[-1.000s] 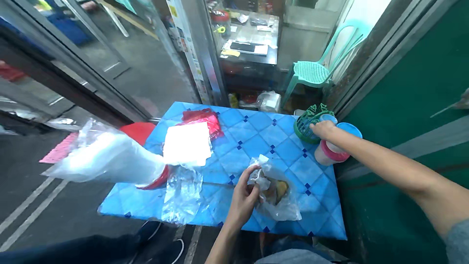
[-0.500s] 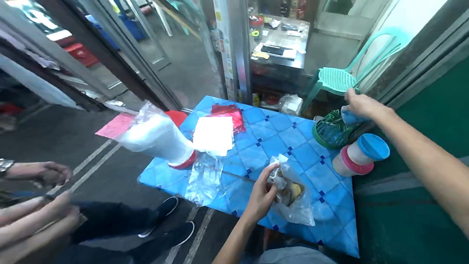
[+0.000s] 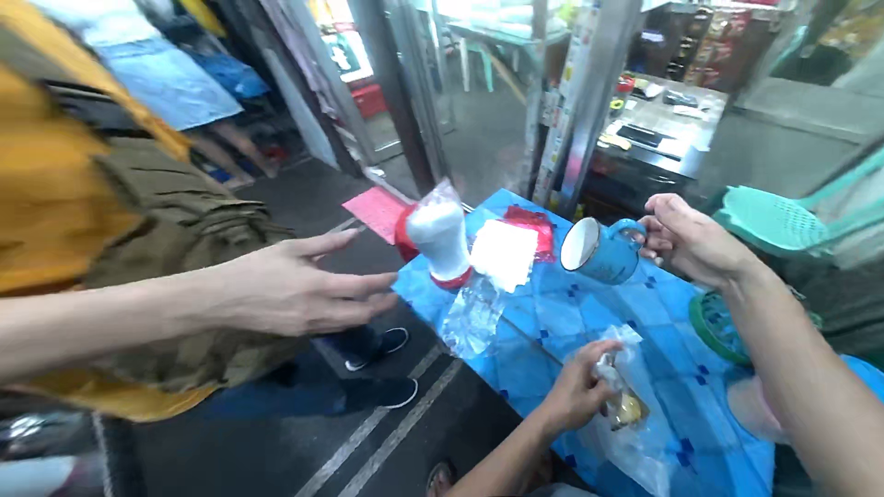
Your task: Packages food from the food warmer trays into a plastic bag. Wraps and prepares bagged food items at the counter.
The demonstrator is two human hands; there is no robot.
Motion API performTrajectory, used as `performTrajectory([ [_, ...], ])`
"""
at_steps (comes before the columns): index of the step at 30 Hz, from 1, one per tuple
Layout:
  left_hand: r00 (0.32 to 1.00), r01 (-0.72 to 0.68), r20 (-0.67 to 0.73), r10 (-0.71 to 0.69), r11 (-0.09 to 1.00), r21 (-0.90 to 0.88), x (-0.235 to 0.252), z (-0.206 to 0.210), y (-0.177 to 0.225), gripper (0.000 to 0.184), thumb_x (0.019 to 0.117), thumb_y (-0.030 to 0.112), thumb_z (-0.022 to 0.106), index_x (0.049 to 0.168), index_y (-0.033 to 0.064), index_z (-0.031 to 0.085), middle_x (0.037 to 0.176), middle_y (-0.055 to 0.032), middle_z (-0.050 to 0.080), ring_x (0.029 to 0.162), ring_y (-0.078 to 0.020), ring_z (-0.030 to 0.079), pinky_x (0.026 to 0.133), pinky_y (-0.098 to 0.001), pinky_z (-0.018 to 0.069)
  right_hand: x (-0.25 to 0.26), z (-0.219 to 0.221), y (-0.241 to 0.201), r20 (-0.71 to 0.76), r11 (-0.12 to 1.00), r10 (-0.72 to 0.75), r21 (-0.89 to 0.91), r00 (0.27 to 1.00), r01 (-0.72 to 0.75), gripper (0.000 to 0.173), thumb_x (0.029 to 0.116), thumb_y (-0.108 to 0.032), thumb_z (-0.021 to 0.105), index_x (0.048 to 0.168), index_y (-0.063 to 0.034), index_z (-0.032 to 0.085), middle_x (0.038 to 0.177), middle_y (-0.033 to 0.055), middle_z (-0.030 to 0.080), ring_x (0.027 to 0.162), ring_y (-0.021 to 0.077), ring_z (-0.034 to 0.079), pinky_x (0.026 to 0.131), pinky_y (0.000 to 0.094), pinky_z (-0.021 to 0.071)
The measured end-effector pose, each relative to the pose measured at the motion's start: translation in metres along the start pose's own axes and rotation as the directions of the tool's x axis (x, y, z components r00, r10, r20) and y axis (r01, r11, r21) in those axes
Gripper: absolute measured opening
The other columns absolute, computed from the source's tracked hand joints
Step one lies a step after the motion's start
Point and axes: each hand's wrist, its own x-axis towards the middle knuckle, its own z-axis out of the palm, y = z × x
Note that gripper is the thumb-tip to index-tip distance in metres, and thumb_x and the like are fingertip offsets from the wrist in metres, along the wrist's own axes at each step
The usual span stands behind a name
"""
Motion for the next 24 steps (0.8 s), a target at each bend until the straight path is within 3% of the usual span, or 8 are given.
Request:
performTrajectory([
  [2, 0.999, -0.035, -0.008, 0.035, 0.999, 0.015, -0.001, 0.0, -0.002, 0.06, 0.0906, 0.0, 0.053, 0.149, 0.0075, 0.047, 0.147, -0.016, 0.049, 0.083, -0.0185, 0.067, 0.063, -0.0363, 0.0584, 0.018, 0.032, 0.002, 0.099, 0.992, 0.0, 0.128, 0.995, -0.013, 0.039, 0.1097, -0.052, 0.025, 0.118, -0.0195, 0.046, 0.078, -0.0027, 0.063, 0.06, 0.0057, 0.057, 0.058, 0.0201, 0.0504],
  [5, 0.991, -0.116, -0.048, 0.122, 0.988, 0.102, -0.003, 0.0, -0.004, 0.057, 0.0907, -0.005, 0.053, 0.147, 0.0032, 0.049, 0.146, -0.0198, 0.051, 0.101, -0.0254, 0.068, 0.075, -0.0419, 0.0604, 0.038, 0.08, 0.003, 0.204, 0.985, -0.042, 0.172, 0.978, 0.006, 0.056, 0.1045, -0.066, 0.019, 0.118, -0.0186, 0.047, 0.08, -0.0022, 0.064, 0.061, 0.0061, 0.058, 0.059, 0.02, 0.0515],
  [8, 0.982, -0.164, -0.067, 0.174, 0.978, 0.126, -0.006, 0.0, -0.005, 0.057, 0.09, -0.007, 0.052, 0.147, -0.0003, 0.049, 0.147, -0.0215, 0.051, 0.121, -0.0307, 0.062, 0.092, -0.0462, 0.0571, 0.049, 0.122, 0.001, 0.255, 0.992, -0.057, 0.121, 0.965, 0.026, 0.061, 0.1033, -0.068, 0.019, 0.12, -0.0163, 0.046, 0.077, -0.0012, 0.062, 0.059, 0.0069, 0.056, 0.058, 0.0208, 0.0505],
  [10, 0.98, -0.172, -0.072, 0.184, 0.974, 0.145, -0.007, -0.001, -0.005, 0.056, 0.0895, -0.007, 0.052, 0.145, -0.0016, 0.05, 0.146, -0.0223, 0.052, 0.12, -0.0312, 0.062, 0.092, -0.0459, 0.0565, 0.052, 0.146, -0.003, 0.293, 0.997, -0.077, 0.038, 0.953, 0.069, 0.064, 0.1036, -0.068, 0.018, 0.124, -0.0139, 0.045, 0.076, -0.0016, 0.06, 0.06, 0.0072, 0.056, 0.059, 0.0225, 0.0504],
  [14, 0.984, -0.16, -0.041, 0.171, 0.969, 0.19, -0.013, -0.001, 0.001, 0.056, 0.088, -0.008, 0.053, 0.144, -0.0053, 0.051, 0.148, -0.026, 0.05, 0.13, -0.0354, 0.056, 0.102, -0.0488, 0.051, 0.056, 0.182, -0.009, 0.376, 0.994, -0.102, -0.008, 0.921, 0.113, 0.056, 0.108, -0.058, 0.02, 0.127, -0.0104, 0.042, 0.081, -0.0009, 0.06, 0.064, 0.0075, 0.056, 0.062, 0.0242, 0.0512],
  [17, 0.996, -0.08, -0.009, 0.084, 0.972, 0.222, -0.018, -0.003, 0.015, 0.053, 0.0895, -0.006, 0.054, 0.142, -0.007, 0.052, 0.146, -0.0276, 0.05, 0.125, -0.0368, 0.058, 0.1, -0.05, 0.0509, 0.057, 0.202, -0.011, 0.416, 0.992, -0.104, -0.02, 0.904, 0.124, 0.057, 0.1089, -0.055, 0.02, 0.133, -0.0068, 0.039, 0.084, 0.0011, 0.061, 0.065, 0.0086, 0.058, 0.064, 0.026, 0.0525],
  [20, 0.997, -0.062, -0.021, 0.069, 0.97, 0.235, -0.021, -0.003, 0.018, 0.04, 0.0888, -0.004, 0.055, 0.128, -0.0066, 0.06, 0.128, -0.0248, 0.06, 0.097, -0.0311, 0.066, 0.083, -0.0464, 0.0559, 0.055, 0.22, -0.011, 0.443, 0.989, -0.105, -0.043, 0.89, 0.138, 0.055, 0.1096, -0.053, 0.023, 0.136, -0.0076, 0.039, 0.087, 0.0032, 0.061, 0.068, 0.0115, 0.059, 0.067, 0.0297, 0.0538],
  [24, 0.994, -0.067, -0.069, 0.083, 0.976, 0.208, -0.026, 0.001, 0.009, 0.033, 0.0884, 0.0, 0.061, 0.12, -0.0096, 0.063, 0.113, -0.0235, 0.065, 0.089, -0.0278, 0.066, 0.081, -0.0441, 0.0557, 0.049, 0.239, -0.008, 0.418, 0.985, -0.121, -0.063, 0.9, 0.161, 0.052, 0.11, -0.051, 0.028, 0.135, -0.0075, 0.041, 0.091, 0.0048, 0.062, 0.07, 0.0125, 0.059, 0.066, 0.0306, 0.0524],
])
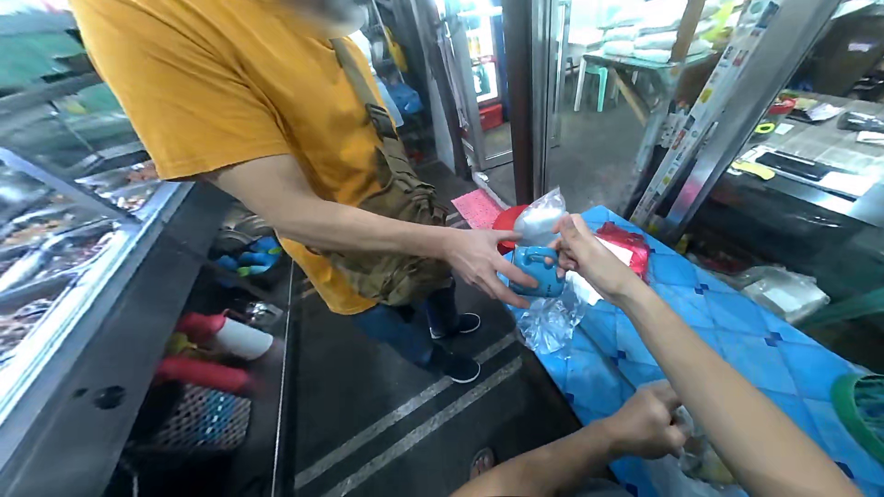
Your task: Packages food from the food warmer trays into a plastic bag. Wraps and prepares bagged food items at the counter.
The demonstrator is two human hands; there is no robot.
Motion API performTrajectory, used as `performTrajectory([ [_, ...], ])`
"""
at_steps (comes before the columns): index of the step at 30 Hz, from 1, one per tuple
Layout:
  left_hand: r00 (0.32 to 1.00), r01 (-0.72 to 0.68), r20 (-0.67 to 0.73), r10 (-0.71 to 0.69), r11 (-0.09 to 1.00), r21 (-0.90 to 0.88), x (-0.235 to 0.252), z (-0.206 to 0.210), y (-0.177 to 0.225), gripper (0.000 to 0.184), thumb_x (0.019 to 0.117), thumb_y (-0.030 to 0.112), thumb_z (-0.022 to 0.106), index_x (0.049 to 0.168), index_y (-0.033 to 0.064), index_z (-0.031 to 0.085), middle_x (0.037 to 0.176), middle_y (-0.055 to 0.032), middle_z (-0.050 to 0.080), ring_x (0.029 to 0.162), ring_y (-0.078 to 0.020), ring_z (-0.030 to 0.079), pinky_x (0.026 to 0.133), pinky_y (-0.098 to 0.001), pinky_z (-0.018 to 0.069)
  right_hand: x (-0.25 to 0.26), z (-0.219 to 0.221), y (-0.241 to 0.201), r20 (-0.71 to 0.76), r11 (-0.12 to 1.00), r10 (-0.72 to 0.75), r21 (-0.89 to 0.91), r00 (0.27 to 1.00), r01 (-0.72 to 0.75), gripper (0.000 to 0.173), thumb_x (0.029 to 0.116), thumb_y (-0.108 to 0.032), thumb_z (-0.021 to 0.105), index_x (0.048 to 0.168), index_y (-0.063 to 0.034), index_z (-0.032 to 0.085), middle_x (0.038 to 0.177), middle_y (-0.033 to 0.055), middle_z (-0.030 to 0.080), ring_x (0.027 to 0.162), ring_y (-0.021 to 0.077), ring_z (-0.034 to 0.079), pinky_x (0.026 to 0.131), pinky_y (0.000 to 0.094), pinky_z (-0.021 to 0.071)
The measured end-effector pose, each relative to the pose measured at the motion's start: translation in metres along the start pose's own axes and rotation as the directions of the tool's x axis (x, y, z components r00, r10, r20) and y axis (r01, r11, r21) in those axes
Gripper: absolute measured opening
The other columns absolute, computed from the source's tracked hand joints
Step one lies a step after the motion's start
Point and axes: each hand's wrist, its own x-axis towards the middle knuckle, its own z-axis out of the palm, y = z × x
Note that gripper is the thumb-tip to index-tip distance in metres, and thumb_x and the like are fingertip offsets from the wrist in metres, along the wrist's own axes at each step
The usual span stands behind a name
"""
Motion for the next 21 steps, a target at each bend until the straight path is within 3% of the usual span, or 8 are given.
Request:
performTrajectory([
  [6, 0.999, -0.009, -0.053, 0.005, 0.996, -0.083, -0.006, 0.003, -0.001, 0.028, 0.0846, 0.001, 0.063, 0.109, -0.0122, 0.065, 0.096, -0.0214, 0.067, 0.083, -0.0249, 0.065, 0.079, -0.0432, 0.0545, 0.003, 0.01, 0.013, -0.009, 0.999, -0.032, 0.042, 0.999, 0.033, 0.05, 0.1103, -0.049, 0.027, 0.13, -0.0053, 0.043, 0.089, 0.0046, 0.062, 0.071, 0.0112, 0.06, 0.068, 0.0298, 0.0529],
  [9, 0.996, -0.015, -0.087, 0.005, 0.994, -0.112, -0.011, 0.0, 0.004, 0.025, 0.0817, 0.002, 0.07, 0.103, -0.0113, 0.067, 0.095, -0.0187, 0.069, 0.091, -0.021, 0.065, 0.086, -0.0384, 0.0523, 0.005, 0.027, 0.011, 0.034, 1.0, 0.008, 0.026, 0.999, -0.009, 0.049, 0.111, -0.044, 0.029, 0.134, -0.0026, 0.042, 0.096, 0.0066, 0.061, 0.073, 0.011, 0.059, 0.069, 0.0298, 0.0528],
  [12, 0.996, 0.066, -0.059, -0.073, 0.992, -0.107, -0.009, -0.013, 0.01, 0.029, 0.0825, 0.002, 0.071, 0.107, -0.0121, 0.066, 0.097, -0.0183, 0.069, 0.093, -0.0192, 0.065, 0.088, -0.0373, 0.0525, 0.008, 0.031, 0.011, 0.181, 0.996, 0.009, -0.085, 0.983, 0.007, 0.049, 0.1122, -0.039, 0.031, 0.144, -0.0026, 0.04, 0.118, 0.0134, 0.065, 0.085, 0.0151, 0.066, 0.077, 0.0349, 0.0559],
  [14, 0.991, 0.134, -0.003, -0.135, 0.985, -0.106, -0.004, -0.016, 0.003, 0.031, 0.0899, 0.004, 0.064, 0.118, -0.0097, 0.061, 0.096, -0.0156, 0.068, 0.081, -0.0156, 0.065, 0.077, -0.035, 0.0559, -0.002, 0.017, 0.01, 0.244, 0.983, -0.059, -0.153, 0.968, 0.099, 0.044, 0.1125, -0.033, 0.036, 0.143, -0.0021, 0.043, 0.118, 0.0141, 0.066, 0.088, 0.0164, 0.068, 0.077, 0.0351, 0.0581],
  [15, 0.992, 0.125, 0.016, -0.124, 0.983, -0.131, -0.002, -0.015, -0.004, 0.036, 0.0926, 0.002, 0.06, 0.127, -0.0067, 0.057, 0.102, -0.0154, 0.067, 0.075, -0.0148, 0.063, 0.07, -0.0343, 0.0563, -0.012, 0.003, 0.008, 0.248, 0.973, -0.101, -0.178, 0.964, 0.148, 0.042, 0.1121, -0.03, 0.038, 0.142, -0.0014, 0.045, 0.115, 0.0133, 0.066, 0.087, 0.016, 0.069, 0.076, 0.0344, 0.0592],
  [17, 0.99, 0.136, 0.064, -0.128, 0.982, -0.128, 0.004, -0.017, -0.01, 0.055, 0.0957, 0.0, 0.054, 0.15, 0.0078, 0.046, 0.139, -0.014, 0.056, 0.072, -0.0166, 0.063, 0.063, -0.0361, 0.057, -0.042, -0.037, 0.001, 0.231, 0.953, -0.135, -0.236, 0.963, 0.19, 0.039, 0.112, -0.028, 0.038, 0.139, -0.0008, 0.048, 0.111, 0.0115, 0.068, 0.087, 0.015, 0.069, 0.077, 0.0334, 0.06],
  [18, 0.987, 0.15, 0.077, -0.142, 0.984, -0.101, 0.007, -0.019, -0.009, 0.061, 0.0964, -0.001, 0.054, 0.155, 0.0139, 0.043, 0.151, -0.0113, 0.048, 0.071, -0.0171, 0.063, 0.06, -0.0366, 0.0568, -0.061, -0.059, -0.002, 0.201, 0.937, -0.145, -0.285, 0.969, 0.2, 0.038, 0.1117, -0.027, 0.038, 0.136, -0.0008, 0.051, 0.106, 0.0101, 0.069, 0.086, 0.0147, 0.069, 0.077, 0.0335, 0.0602],
  [21, 0.988, 0.143, 0.071, -0.137, 0.986, -0.087, 0.013, -0.022, -0.011, 0.065, 0.0933, -0.002, 0.052, 0.155, 0.0139, 0.042, 0.154, -0.0109, 0.046, 0.064, -0.0146, 0.06, 0.055, -0.0341, 0.0543, -0.141, -0.1, 0.006, 0.059, 0.854, -0.03, -0.518, 0.998, 0.056, 0.033, 0.1097, -0.027, 0.043, 0.122, -0.0061, 0.065, 0.085, 0.0019, 0.067, 0.071, 0.0093, 0.065, 0.066, 0.0301, 0.0584],
])
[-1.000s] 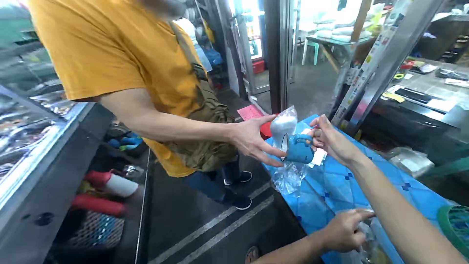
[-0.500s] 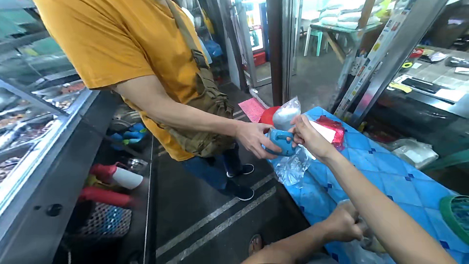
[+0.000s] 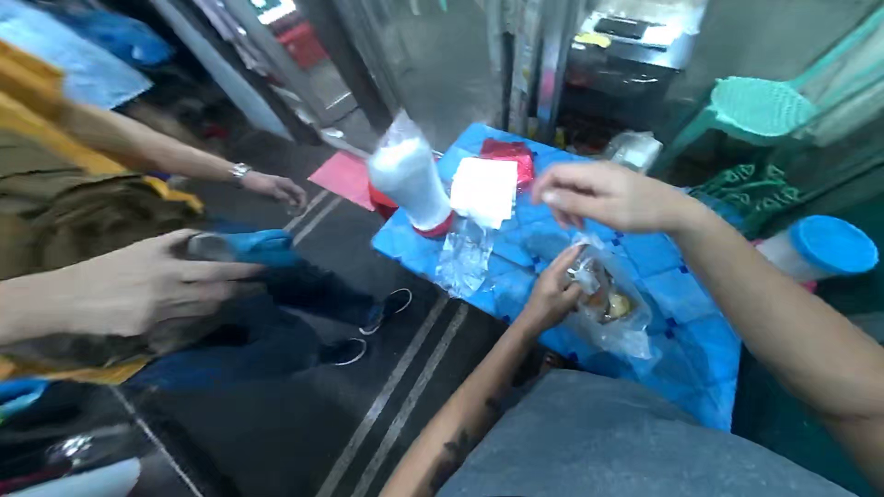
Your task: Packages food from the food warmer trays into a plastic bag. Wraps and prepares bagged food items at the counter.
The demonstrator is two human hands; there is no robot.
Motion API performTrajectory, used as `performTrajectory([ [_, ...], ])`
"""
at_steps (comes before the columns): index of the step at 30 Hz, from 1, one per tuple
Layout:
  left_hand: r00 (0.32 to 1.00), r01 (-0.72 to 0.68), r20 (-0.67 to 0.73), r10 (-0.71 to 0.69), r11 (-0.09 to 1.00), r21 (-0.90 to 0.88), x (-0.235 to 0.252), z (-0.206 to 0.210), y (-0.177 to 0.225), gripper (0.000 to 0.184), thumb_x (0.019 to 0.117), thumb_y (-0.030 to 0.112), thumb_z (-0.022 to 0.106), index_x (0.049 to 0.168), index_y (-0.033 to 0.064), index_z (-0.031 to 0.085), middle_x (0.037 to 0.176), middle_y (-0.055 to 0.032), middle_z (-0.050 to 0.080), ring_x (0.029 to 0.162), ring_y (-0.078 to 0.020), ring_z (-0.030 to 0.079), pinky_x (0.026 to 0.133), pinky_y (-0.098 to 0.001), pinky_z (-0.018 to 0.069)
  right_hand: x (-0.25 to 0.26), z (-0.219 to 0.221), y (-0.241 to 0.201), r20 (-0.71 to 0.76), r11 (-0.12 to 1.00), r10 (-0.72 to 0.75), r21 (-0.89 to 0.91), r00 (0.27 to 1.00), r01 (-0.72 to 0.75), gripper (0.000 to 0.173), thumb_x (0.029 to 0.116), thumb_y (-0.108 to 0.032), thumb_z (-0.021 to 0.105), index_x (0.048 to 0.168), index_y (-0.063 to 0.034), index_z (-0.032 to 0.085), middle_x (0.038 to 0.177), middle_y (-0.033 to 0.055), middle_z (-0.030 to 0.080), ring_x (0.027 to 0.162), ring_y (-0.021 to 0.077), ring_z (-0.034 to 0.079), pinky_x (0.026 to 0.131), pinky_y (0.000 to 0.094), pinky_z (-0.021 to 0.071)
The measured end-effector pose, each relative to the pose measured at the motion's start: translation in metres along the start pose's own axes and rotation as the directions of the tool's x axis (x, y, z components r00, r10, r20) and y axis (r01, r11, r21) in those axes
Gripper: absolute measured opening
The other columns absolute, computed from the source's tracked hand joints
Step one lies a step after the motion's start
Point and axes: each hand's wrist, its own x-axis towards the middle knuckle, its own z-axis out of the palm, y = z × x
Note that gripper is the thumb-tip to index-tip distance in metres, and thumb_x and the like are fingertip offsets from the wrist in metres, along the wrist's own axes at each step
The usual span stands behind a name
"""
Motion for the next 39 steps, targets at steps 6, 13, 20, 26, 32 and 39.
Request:
performTrajectory([
  [6, 0.999, 0.004, 0.04, -0.004, 1.0, -0.006, 0.015, -0.012, -0.005, 0.071, 0.0929, -0.005, 0.053, 0.159, 0.0157, 0.036, 0.162, -0.0097, 0.035, 0.059, -0.01, 0.055, 0.053, -0.0317, 0.052, -0.157, 0.101, 0.056, 0.344, 0.629, 0.775, -0.507, 0.531, -0.59, 0.047, 0.0942, -0.045, 0.071, 0.13, -0.0145, 0.07, 0.121, 0.0217, 0.068, 0.11, 0.0443, 0.065, 0.094, 0.0678, 0.048],
  [13, 0.998, 0.017, 0.062, -0.011, 0.996, -0.088, 0.039, -0.009, 0.015, 0.06, 0.0922, -0.006, 0.05, 0.149, 0.0118, 0.048, 0.14, -0.0075, 0.057, 0.058, -0.0103, 0.058, 0.052, -0.0284, 0.0525, -0.189, 0.053, 0.061, 0.031, 0.696, 0.678, -0.35, 0.734, -0.627, 0.02, 0.0973, -0.024, 0.062, 0.092, -0.0115, 0.077, 0.1, 0.0071, 0.07, 0.09, 0.0276, 0.068, 0.079, 0.0564, 0.0541],
  [20, 0.974, 0.055, 0.213, -0.078, 0.992, 0.111, 0.081, 0.003, 0.064, 0.024, 0.1002, 0.012, 0.064, 0.122, 0.003, 0.063, 0.097, -0.0061, 0.071, 0.067, -0.0103, 0.063, 0.064, -0.0272, 0.0545, -0.223, 0.069, 0.061, -0.237, 0.88, 0.455, -0.029, 0.858, -0.475, 0.012, 0.0825, -0.01, 0.075, 0.075, -0.0039, 0.069, 0.084, 0.0069, 0.062, 0.077, 0.0177, 0.061, 0.069, 0.0376, 0.0534],
  [26, 0.919, -0.11, 0.393, 0.025, 0.975, 0.193, 0.118, 0.041, 0.104, 0.024, 0.102, 0.014, 0.061, 0.124, 0.0066, 0.065, 0.102, -0.0044, 0.071, 0.063, -0.0089, 0.063, 0.06, -0.0255, 0.0553, -0.249, 0.049, 0.021, -0.705, 0.802, 0.405, -0.032, 0.582, -0.597, 0.035, 0.0946, -0.033, 0.066, 0.067, -0.0125, 0.059, 0.082, -0.0016, 0.059, 0.073, 0.0053, 0.055, 0.062, 0.0242, 0.0463],
  [32, 0.886, -0.252, 0.464, 0.013, 0.852, 0.458, 0.125, 0.069, 0.116, 0.016, 0.1008, 0.024, 0.065, 0.103, 0.0101, 0.073, 0.085, -0.0021, 0.07, 0.063, -0.0121, 0.062, 0.063, -0.0337, 0.054, -0.249, 0.031, 0.029, -0.789, 0.733, 0.376, -0.069, 0.486, -0.677, 0.03, 0.0973, -0.031, 0.067, 0.077, -0.0095, 0.065, 0.084, 0.0018, 0.059, 0.074, 0.0088, 0.057, 0.065, 0.0267, 0.0485],
  [39, 0.86, -0.39, 0.502, 0.095, 0.758, 0.524, 0.122, 0.101, 0.109, 0.017, 0.0998, 0.028, 0.066, 0.101, 0.0159, 0.079, 0.086, -0.0008, 0.075, 0.073, -0.0166, 0.069, 0.071, -0.045, 0.057, -0.286, 0.018, 0.033, -0.846, 0.831, 0.453, 0.286, 0.281, -0.478, 0.014, 0.0958, -0.009, 0.068, 0.109, -0.0043, 0.068, 0.106, 0.0055, 0.071, 0.086, 0.0139, 0.072, 0.076, 0.0322, 0.064],
])
